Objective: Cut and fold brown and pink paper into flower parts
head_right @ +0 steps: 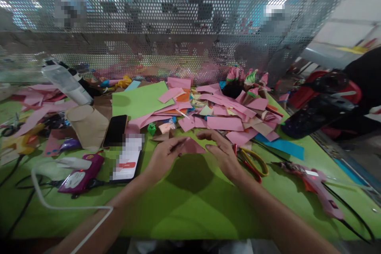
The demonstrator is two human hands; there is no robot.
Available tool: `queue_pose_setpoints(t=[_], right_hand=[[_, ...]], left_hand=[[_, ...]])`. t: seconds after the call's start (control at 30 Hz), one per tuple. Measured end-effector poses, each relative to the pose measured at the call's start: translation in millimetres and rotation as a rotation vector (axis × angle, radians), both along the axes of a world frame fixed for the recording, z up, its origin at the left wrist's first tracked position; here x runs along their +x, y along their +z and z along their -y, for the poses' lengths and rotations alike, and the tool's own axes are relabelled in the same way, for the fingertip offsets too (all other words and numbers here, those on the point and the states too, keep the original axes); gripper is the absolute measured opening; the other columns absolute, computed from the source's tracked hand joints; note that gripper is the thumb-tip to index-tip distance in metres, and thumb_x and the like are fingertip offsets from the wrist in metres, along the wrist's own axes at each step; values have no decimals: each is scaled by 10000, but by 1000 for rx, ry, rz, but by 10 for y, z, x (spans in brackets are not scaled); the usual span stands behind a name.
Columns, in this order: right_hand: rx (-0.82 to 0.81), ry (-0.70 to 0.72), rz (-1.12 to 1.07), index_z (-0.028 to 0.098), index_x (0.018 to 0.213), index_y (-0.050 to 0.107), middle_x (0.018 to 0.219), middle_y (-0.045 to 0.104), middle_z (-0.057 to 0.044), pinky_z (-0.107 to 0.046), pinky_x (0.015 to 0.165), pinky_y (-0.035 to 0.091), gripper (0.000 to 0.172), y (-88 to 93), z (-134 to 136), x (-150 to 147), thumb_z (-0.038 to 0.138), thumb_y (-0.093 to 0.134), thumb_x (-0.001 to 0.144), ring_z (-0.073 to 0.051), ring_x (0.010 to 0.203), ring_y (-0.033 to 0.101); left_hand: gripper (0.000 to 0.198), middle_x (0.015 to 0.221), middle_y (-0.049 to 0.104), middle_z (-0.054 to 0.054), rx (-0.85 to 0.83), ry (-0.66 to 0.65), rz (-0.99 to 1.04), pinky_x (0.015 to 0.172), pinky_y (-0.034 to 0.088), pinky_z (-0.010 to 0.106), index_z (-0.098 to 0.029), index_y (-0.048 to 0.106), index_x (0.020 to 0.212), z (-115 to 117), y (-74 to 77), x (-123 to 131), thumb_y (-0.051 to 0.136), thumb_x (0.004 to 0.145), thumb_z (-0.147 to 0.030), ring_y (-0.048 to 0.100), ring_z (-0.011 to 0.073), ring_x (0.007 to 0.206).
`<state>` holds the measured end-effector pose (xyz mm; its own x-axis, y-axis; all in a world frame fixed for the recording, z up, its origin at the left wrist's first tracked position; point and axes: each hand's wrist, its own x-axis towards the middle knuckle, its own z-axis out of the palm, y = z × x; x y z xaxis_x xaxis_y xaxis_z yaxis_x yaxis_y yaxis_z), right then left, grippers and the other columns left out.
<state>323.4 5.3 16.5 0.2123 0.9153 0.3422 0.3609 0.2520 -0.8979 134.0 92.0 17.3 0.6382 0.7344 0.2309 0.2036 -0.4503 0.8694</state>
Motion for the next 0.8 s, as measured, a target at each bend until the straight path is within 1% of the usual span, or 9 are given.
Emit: queue_pose_setpoints(t=[0.07,0.1,0.2,0.3,0.37,0.43,0.53,0.67,0.8], right_hand=[[-66,1,-51,243,1092,673,1063,703,-57,-383,870,510,266,4,-11,-25,254,579,844,-230,996,638],[-91,1,-51,236,1063,687,1011,711,-54,-367,834,515,243,3,-22,-40,290,621,835,-221,936,645],[-125,16,-25,216,881,723,815,716,-31,-328,721,504,156,4,-60,-78,341,691,792,-196,767,636],[-121,-4,-25,213,782,722,724,701,-19,-316,675,481,156,9,-75,-84,367,698,782,-188,706,616],[-119,-51,-49,211,775,719,720,691,-18,-311,666,471,179,6,-72,-71,390,714,769,-186,704,606],[-118,-92,-90,206,762,710,718,671,-16,-304,654,458,214,-8,-69,-52,418,734,749,-181,699,590],[-125,-127,-148,199,730,692,710,641,-12,-298,646,441,273,-44,-76,-26,463,759,718,-173,696,567],[-143,-133,-191,198,724,689,694,626,-7,-287,626,423,325,-89,-97,1,510,772,699,-162,680,545],[-145,-152,-254,204,713,682,672,617,-4,-275,577,416,376,-81,-107,18,562,785,664,-156,650,525]], left_hand=[[332,1167,730,57,56,-44,-23,899,535,351,-242,643,1247,26,15,-4,489,954,-206,686,214,1013],[355,1156,733,52,71,-69,-38,874,540,335,-249,613,1280,37,20,-5,482,956,-194,693,207,998],[414,1092,751,37,101,-121,-104,812,537,312,-267,543,1343,53,30,-6,481,947,-161,709,201,945],[413,1025,761,27,89,-127,-141,782,525,305,-260,534,1336,46,42,-8,500,937,-157,712,203,907],[318,971,761,29,51,-98,-146,756,519,298,-235,590,1248,35,51,-11,520,940,-198,708,203,872],[191,902,754,35,20,-58,-152,719,509,291,-207,652,1083,23,57,-15,532,946,-260,697,202,818],[197,810,732,30,-32,-40,-130,653,488,276,-189,665,935,9,46,-17,523,953,-325,663,180,715],[213,845,731,36,-162,-67,-30,622,493,264,-181,665,981,-9,-6,-11,540,940,-348,634,149,659],[245,912,737,68,-305,-96,58,633,517,266,-162,661,1033,-32,-53,2,572,925,-363,648,148,696]])
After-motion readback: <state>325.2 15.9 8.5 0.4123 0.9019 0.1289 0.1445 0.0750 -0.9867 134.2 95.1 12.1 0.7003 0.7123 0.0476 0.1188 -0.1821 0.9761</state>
